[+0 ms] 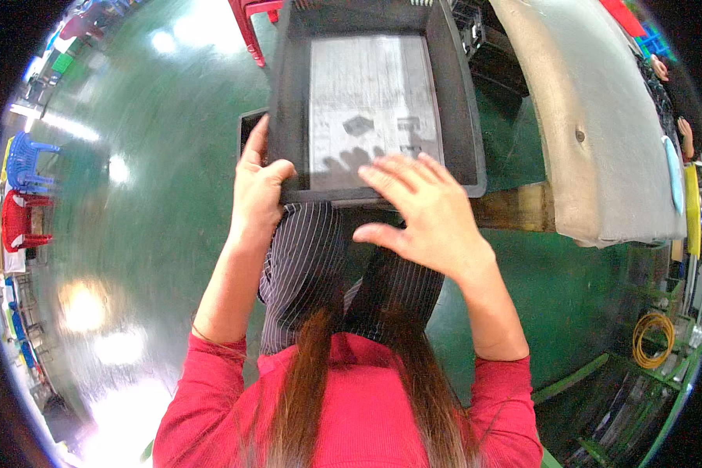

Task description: The person sorts small black plastic fasteners and metal hooks on a table, separating them into piles. They transfer the metal hooks into a black crate and place the crate on the floor. The person then resumes sorting the fasteners by hand, placing them into a yellow basket.

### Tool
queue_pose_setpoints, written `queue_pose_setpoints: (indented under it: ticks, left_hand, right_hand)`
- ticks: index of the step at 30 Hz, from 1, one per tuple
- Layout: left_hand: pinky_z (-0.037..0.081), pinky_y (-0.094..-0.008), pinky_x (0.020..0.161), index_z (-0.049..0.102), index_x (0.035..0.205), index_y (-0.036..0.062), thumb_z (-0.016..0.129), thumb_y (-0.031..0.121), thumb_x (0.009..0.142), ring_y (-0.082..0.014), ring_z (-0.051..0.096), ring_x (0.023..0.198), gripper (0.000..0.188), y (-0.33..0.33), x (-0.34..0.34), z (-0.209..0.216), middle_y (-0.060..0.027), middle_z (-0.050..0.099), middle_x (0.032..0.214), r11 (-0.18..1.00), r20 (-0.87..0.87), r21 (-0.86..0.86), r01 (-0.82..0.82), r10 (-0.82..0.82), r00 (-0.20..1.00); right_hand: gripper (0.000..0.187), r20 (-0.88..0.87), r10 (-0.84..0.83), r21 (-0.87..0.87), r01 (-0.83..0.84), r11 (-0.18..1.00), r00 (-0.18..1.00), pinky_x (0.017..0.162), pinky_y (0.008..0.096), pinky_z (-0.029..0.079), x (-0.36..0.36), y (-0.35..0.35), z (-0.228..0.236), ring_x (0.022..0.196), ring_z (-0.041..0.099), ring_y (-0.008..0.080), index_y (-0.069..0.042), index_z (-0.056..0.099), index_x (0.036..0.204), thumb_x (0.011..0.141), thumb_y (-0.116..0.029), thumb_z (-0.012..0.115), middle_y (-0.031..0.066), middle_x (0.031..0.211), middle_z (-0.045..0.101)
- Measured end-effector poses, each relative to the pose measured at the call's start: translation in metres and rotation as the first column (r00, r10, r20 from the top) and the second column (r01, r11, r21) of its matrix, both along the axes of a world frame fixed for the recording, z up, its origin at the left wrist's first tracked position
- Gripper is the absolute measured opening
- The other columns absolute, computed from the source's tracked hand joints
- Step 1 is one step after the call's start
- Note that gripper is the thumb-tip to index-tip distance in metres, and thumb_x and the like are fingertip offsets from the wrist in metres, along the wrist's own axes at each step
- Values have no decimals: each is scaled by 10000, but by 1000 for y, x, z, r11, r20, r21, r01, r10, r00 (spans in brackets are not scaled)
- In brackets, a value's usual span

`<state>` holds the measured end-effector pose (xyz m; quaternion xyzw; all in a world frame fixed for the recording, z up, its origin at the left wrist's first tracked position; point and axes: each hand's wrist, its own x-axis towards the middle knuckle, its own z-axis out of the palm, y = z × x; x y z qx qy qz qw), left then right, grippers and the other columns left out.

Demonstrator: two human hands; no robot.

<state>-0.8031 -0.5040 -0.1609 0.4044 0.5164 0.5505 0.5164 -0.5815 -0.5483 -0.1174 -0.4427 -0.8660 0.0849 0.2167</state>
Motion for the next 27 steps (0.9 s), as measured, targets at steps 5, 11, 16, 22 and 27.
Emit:
queue_pose_setpoints:
  ticks: [5, 11, 16, 22, 27]
  left_hand:
    - [389, -275, 917, 365, 1335, 17, 478, -135, 609, -177, 512, 1064, 750, -3, 35, -22, -86, 512, 1215, 982, 151, -38, 183, -176, 973]
    - [353, -283, 944, 324, 1346, 30, 534, 68, 803, -189, 472, 1110, 582, 14, 46, -24, -106, 461, 1255, 954, 85, -42, 297, -293, 952]
    - [244, -560, 960, 380, 1351, 196, 344, 541, 904, -266, 234, 1313, 566, 45, -1, -66, -56, 310, 1417, 937, -98, -203, 285, -309, 946]
    - [258, -497, 1013, 397, 1335, 134, 334, 585, 887, -278, 368, 1248, 639, 76, 25, -127, -112, 413, 1349, 667, 251, -598, 444, -370, 894]
    - [403, -427, 907, 423, 1281, 63, 338, 394, 954, -264, 506, 1105, 473, 62, 47, -134, -142, 525, 1219, 833, 451, -480, 275, -34, 892]
  right_hand:
    - [561, 235, -91, -192, 138, 972, 968, 811, 421, 463, 6, -7, -25, 937, 590, 301, -114, 496, 1188, 699, -304, 697, 123, 1055, 590]
    - [378, 178, -131, -274, 177, 945, 975, 607, 413, 501, 22, 6, -38, 722, 623, 307, -155, 552, 1065, 724, -260, 678, 99, 788, 627]
    - [367, 231, -85, -255, 145, 956, 969, 597, 390, 481, 13, 7, -41, 703, 615, 289, -163, 580, 1033, 697, -242, 705, 74, 813, 642]
    - [317, 225, -59, -213, 108, 971, 973, 564, 385, 488, 11, 2, -33, 686, 620, 283, -172, 579, 990, 705, -241, 701, 61, 786, 629]
    - [344, 241, -74, -96, 99, 990, 968, 578, 376, 490, 8, 18, -38, 683, 624, 284, -129, 583, 971, 663, -199, 722, 84, 806, 644]
